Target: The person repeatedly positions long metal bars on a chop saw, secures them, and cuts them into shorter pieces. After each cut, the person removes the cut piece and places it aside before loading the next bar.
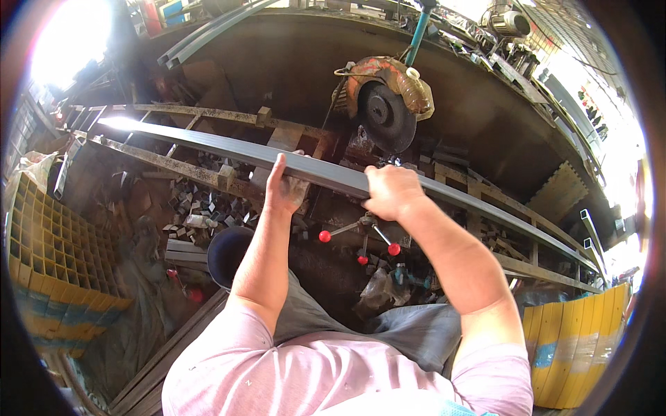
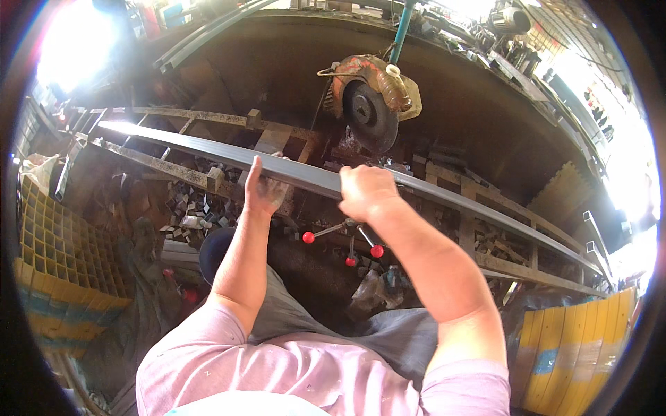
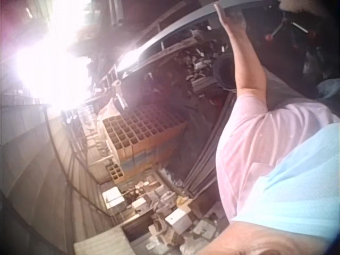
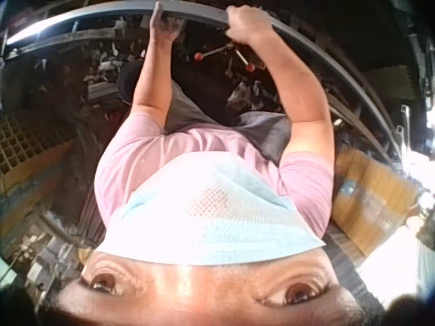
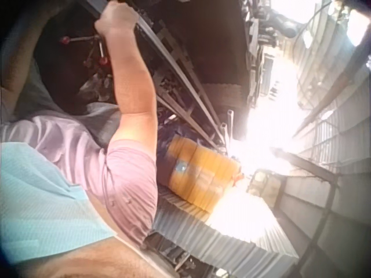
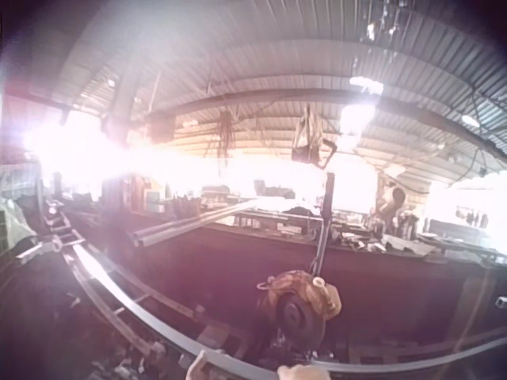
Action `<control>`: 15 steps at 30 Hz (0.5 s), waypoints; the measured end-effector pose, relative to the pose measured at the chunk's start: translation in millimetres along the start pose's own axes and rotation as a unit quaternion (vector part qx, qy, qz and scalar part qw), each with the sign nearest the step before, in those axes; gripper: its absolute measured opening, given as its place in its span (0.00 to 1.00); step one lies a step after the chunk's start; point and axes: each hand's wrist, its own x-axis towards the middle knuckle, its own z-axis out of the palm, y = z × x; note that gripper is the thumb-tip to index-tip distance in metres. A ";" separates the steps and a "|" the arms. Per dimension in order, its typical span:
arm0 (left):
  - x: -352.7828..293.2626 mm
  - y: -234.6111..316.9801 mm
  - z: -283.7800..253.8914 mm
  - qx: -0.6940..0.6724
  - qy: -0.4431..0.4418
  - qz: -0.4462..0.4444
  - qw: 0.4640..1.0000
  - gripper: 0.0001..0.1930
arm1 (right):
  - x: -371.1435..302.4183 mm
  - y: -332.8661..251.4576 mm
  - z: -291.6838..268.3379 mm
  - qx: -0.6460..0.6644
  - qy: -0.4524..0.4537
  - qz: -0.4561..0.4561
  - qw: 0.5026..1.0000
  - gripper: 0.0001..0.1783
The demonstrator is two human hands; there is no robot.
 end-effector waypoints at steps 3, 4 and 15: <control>5.9 59.0 -24.3 -0.102 -0.031 0.103 0.989 0.31 | -38.7 9.5 -8.9 -0.005 0.034 -0.021 0.999 0.32; 9.0 87.1 -41.6 -0.066 -0.041 0.190 0.979 0.32 | -59.3 11.4 -11.0 -0.012 0.042 -0.021 0.999 0.32; -39.8 102.4 -2.8 -0.164 -0.082 0.183 0.966 0.33 | -212.9 80.4 30.0 0.083 0.127 0.031 0.988 0.27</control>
